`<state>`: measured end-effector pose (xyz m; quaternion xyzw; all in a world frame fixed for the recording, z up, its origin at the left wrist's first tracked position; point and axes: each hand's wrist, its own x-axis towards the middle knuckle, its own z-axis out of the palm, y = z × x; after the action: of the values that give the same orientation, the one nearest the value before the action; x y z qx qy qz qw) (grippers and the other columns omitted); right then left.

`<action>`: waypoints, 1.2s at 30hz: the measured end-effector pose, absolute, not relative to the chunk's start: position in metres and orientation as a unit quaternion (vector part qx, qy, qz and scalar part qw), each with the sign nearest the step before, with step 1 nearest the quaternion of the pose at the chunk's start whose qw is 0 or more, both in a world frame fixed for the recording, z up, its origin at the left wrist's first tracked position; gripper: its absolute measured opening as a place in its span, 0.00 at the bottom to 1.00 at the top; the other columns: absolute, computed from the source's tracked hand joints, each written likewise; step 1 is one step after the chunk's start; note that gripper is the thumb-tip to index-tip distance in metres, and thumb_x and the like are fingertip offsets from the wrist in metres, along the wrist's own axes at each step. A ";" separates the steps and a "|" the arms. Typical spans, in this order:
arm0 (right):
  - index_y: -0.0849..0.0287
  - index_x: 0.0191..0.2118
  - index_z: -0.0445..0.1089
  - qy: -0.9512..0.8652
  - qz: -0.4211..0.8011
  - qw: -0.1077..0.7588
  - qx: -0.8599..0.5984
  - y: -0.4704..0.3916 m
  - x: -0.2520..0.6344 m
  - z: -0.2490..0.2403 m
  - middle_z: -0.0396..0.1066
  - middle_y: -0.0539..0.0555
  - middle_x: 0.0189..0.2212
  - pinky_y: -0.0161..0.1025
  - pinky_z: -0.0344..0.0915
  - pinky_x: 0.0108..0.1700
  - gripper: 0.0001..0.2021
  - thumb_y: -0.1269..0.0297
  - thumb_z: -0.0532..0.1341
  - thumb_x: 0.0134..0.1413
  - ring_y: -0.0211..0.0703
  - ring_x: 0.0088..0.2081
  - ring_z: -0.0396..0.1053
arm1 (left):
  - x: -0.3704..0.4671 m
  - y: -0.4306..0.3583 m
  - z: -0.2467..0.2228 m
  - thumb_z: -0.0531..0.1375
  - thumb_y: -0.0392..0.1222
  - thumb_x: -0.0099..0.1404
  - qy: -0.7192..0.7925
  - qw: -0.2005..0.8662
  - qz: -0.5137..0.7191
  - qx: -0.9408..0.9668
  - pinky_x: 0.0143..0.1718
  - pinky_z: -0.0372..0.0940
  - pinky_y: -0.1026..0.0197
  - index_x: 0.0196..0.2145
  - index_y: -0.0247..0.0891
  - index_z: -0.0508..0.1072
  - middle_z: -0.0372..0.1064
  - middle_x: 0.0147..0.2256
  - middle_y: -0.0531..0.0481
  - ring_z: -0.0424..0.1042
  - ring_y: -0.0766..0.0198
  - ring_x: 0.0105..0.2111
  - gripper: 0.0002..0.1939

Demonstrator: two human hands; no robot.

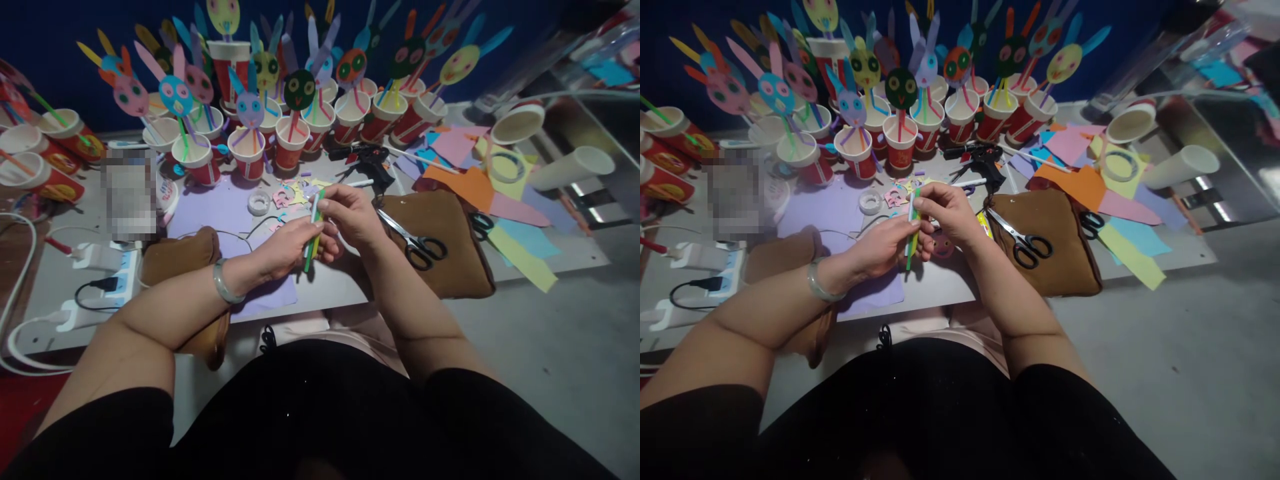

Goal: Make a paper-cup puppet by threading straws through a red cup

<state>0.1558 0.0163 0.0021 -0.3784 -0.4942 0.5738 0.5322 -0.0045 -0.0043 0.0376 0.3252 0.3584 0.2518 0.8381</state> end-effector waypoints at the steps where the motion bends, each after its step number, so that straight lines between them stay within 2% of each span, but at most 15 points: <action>1: 0.58 0.32 0.75 -0.494 0.571 0.537 -0.378 0.017 0.156 0.001 0.70 0.44 0.21 0.30 0.58 0.22 0.19 0.50 0.78 0.45 0.29 0.19 0.60 | -0.004 -0.004 0.037 0.49 0.34 0.78 0.361 0.836 0.253 0.326 0.30 0.68 0.64 0.38 0.32 0.70 0.73 0.23 0.50 0.73 0.68 0.22 0.13; 9: 0.58 0.32 0.77 -0.506 0.528 0.578 -0.362 0.020 0.158 -0.004 0.72 0.45 0.25 0.31 0.64 0.30 0.17 0.53 0.79 0.44 0.31 0.26 0.66 | -0.005 -0.003 0.033 0.52 0.37 0.77 0.358 0.831 0.245 0.347 0.34 0.67 0.64 0.38 0.33 0.70 0.71 0.23 0.52 0.72 0.69 0.25 0.11; 20: 0.56 0.29 0.72 -0.488 0.485 0.581 -0.434 0.019 0.153 0.004 0.64 0.45 0.23 0.34 0.60 0.28 0.23 0.41 0.75 0.46 0.33 0.25 0.60 | -0.006 -0.004 0.035 0.51 0.37 0.77 0.356 0.835 0.239 0.344 0.32 0.67 0.64 0.36 0.34 0.70 0.73 0.25 0.51 0.73 0.68 0.23 0.11; 23: 0.53 0.32 0.69 -0.454 0.441 0.624 -0.459 0.025 0.158 -0.001 0.62 0.45 0.24 0.34 0.57 0.26 0.23 0.37 0.70 0.51 0.33 0.24 0.58 | -0.006 -0.003 0.034 0.51 0.36 0.77 0.364 0.834 0.230 0.344 0.30 0.67 0.65 0.36 0.34 0.70 0.73 0.24 0.51 0.73 0.69 0.23 0.12; 26: 0.50 0.36 0.66 -0.457 0.369 0.657 -0.472 0.035 0.170 -0.012 0.61 0.47 0.27 0.36 0.58 0.27 0.24 0.32 0.61 0.58 0.35 0.25 0.60 | -0.006 -0.002 0.032 0.51 0.36 0.78 0.385 0.821 0.230 0.353 0.28 0.65 0.67 0.35 0.34 0.69 0.73 0.23 0.51 0.73 0.70 0.21 0.12; 30: 0.48 0.39 0.63 -0.482 0.261 0.669 -0.502 0.044 0.183 -0.016 0.62 0.49 0.30 0.38 0.61 0.28 0.27 0.27 0.53 0.60 0.39 0.27 0.65 | -0.005 -0.001 0.030 0.52 0.37 0.78 0.418 0.800 0.239 0.358 0.25 0.62 0.68 0.35 0.35 0.68 0.71 0.22 0.53 0.71 0.70 0.20 0.12; 32: 0.49 0.41 0.62 -0.466 0.188 0.702 -0.505 0.039 0.181 -0.010 0.64 0.50 0.32 0.40 0.65 0.29 0.25 0.29 0.52 0.63 0.39 0.27 0.66 | -0.005 0.000 0.031 0.51 0.37 0.78 0.429 0.793 0.257 0.348 0.24 0.61 0.68 0.35 0.36 0.67 0.70 0.21 0.54 0.71 0.70 0.20 0.11; 34: 0.49 0.41 0.64 -0.444 0.109 0.746 -0.485 0.027 0.175 -0.005 0.69 0.51 0.36 0.42 0.70 0.32 0.18 0.39 0.57 0.66 0.39 0.27 0.68 | -0.005 0.000 0.031 0.51 0.37 0.78 0.426 0.789 0.289 0.336 0.25 0.60 0.68 0.37 0.36 0.67 0.70 0.22 0.54 0.71 0.70 0.20 0.10; 36: 0.48 0.40 0.69 -0.527 0.029 0.722 -0.448 0.010 0.167 -0.004 0.72 0.52 0.36 0.46 0.74 0.39 0.10 0.48 0.62 0.66 0.43 0.32 0.73 | -0.005 0.001 0.030 0.50 0.35 0.77 0.409 0.789 0.329 0.320 0.25 0.60 0.68 0.37 0.36 0.67 0.69 0.23 0.55 0.69 0.71 0.21 0.10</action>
<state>0.1667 0.0098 -0.0041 -0.4483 -0.5268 0.0294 0.7215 -0.0050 0.0012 0.0302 0.3196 0.4094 0.3290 0.7887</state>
